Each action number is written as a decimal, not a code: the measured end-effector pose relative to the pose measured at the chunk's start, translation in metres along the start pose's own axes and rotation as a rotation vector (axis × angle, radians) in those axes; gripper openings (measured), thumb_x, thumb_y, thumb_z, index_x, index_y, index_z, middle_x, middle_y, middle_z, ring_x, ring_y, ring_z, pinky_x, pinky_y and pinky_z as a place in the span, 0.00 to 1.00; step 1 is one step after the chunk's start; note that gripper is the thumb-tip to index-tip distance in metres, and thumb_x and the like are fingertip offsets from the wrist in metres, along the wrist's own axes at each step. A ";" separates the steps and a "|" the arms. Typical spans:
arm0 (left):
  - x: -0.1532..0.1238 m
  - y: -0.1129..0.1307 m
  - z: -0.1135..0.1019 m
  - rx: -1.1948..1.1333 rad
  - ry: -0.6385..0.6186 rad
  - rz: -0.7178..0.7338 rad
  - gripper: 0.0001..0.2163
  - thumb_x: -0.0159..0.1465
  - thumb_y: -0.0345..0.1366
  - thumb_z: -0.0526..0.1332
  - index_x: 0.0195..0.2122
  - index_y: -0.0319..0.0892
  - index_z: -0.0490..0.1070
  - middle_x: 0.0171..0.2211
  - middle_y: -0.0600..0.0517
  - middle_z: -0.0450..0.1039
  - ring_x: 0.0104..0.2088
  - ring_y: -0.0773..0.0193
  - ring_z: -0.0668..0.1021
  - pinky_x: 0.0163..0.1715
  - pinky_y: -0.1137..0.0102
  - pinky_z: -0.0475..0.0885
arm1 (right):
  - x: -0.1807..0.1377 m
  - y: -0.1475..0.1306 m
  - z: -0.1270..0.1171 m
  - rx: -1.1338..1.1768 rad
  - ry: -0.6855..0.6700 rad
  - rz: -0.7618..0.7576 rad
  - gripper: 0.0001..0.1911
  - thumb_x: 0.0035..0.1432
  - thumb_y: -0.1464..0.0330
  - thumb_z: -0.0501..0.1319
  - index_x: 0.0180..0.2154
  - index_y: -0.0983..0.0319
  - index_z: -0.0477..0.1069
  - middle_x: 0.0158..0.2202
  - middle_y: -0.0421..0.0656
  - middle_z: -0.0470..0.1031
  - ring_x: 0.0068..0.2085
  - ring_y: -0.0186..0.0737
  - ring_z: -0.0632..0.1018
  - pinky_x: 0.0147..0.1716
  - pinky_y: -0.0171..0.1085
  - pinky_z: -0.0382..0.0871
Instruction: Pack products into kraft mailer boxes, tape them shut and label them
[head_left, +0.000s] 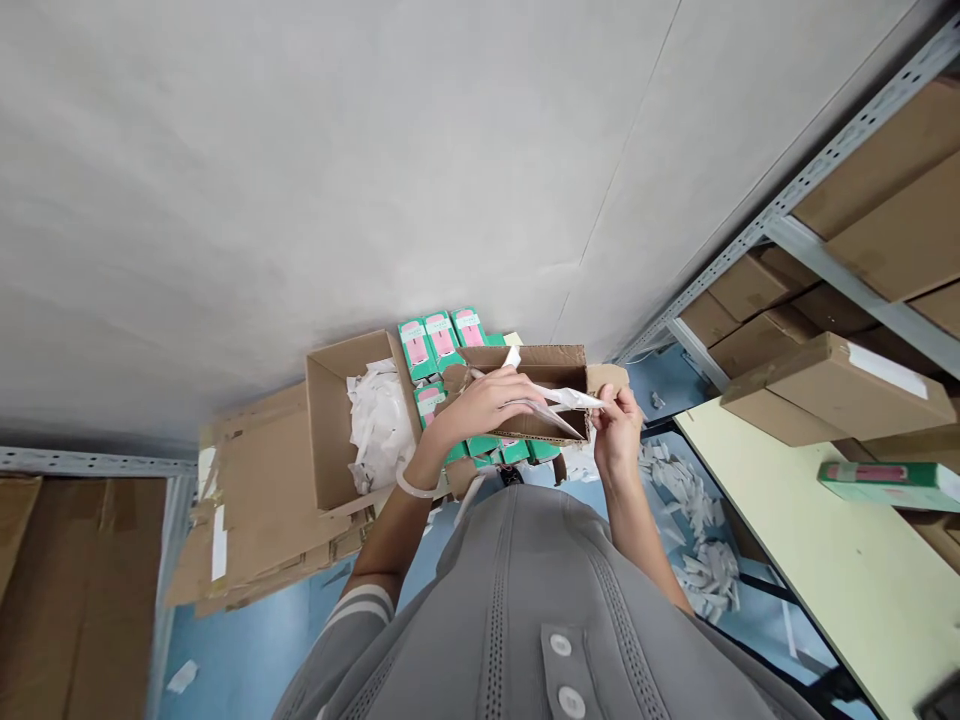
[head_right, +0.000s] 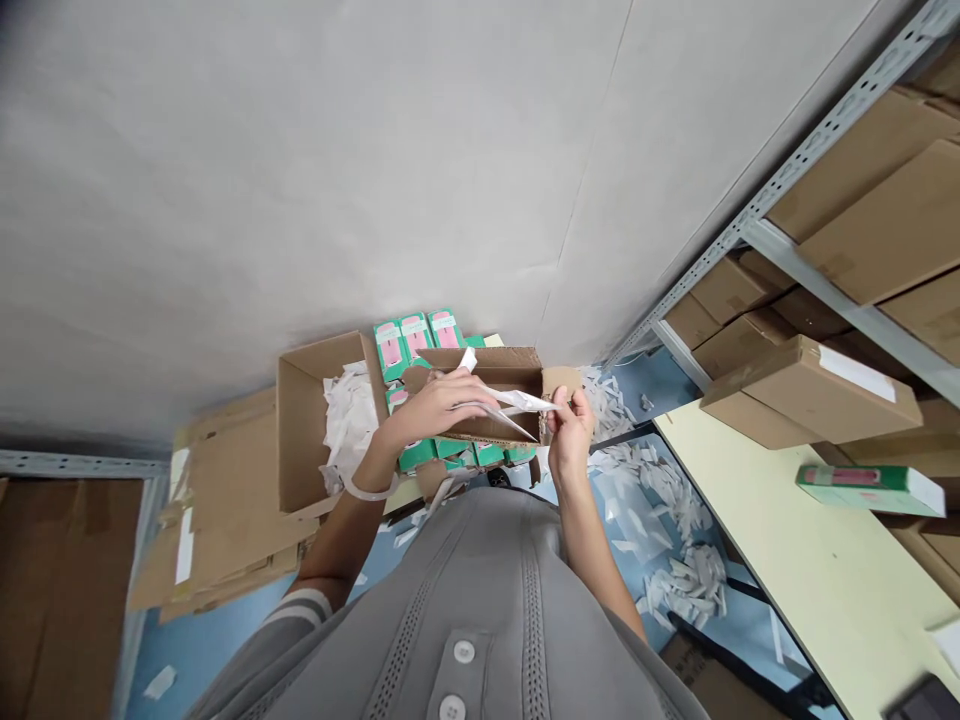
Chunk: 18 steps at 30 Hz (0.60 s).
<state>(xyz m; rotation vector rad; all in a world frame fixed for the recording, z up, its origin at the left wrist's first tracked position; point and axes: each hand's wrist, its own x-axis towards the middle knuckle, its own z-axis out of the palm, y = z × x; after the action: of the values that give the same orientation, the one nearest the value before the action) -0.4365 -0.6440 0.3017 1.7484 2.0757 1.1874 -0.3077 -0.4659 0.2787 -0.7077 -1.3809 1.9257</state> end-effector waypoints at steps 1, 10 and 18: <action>-0.001 -0.003 0.001 0.039 -0.070 -0.032 0.10 0.68 0.40 0.59 0.47 0.52 0.78 0.50 0.51 0.77 0.51 0.57 0.74 0.53 0.59 0.68 | 0.000 0.000 -0.001 0.000 0.009 0.004 0.29 0.47 0.50 0.71 0.23 0.59 0.53 0.22 0.30 0.52 0.19 0.25 0.53 0.16 0.29 0.47; -0.018 0.004 -0.015 -0.090 -0.190 -0.222 0.12 0.69 0.44 0.57 0.51 0.58 0.76 0.64 0.55 0.66 0.67 0.55 0.63 0.67 0.51 0.55 | -0.001 0.002 -0.009 0.033 -0.008 0.013 0.26 0.49 0.51 0.70 0.24 0.59 0.58 0.20 0.30 0.53 0.19 0.24 0.54 0.17 0.28 0.47; -0.051 0.005 -0.028 -0.112 0.114 -0.278 0.13 0.71 0.41 0.53 0.52 0.53 0.74 0.59 0.51 0.71 0.61 0.58 0.71 0.60 0.57 0.67 | -0.004 0.002 -0.015 0.038 0.012 0.015 0.27 0.48 0.51 0.71 0.24 0.59 0.57 0.21 0.30 0.53 0.20 0.24 0.55 0.17 0.28 0.47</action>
<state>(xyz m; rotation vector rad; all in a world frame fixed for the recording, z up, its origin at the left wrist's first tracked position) -0.4346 -0.7022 0.3063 1.3192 2.1800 1.3145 -0.2946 -0.4606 0.2726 -0.7122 -1.3316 1.9510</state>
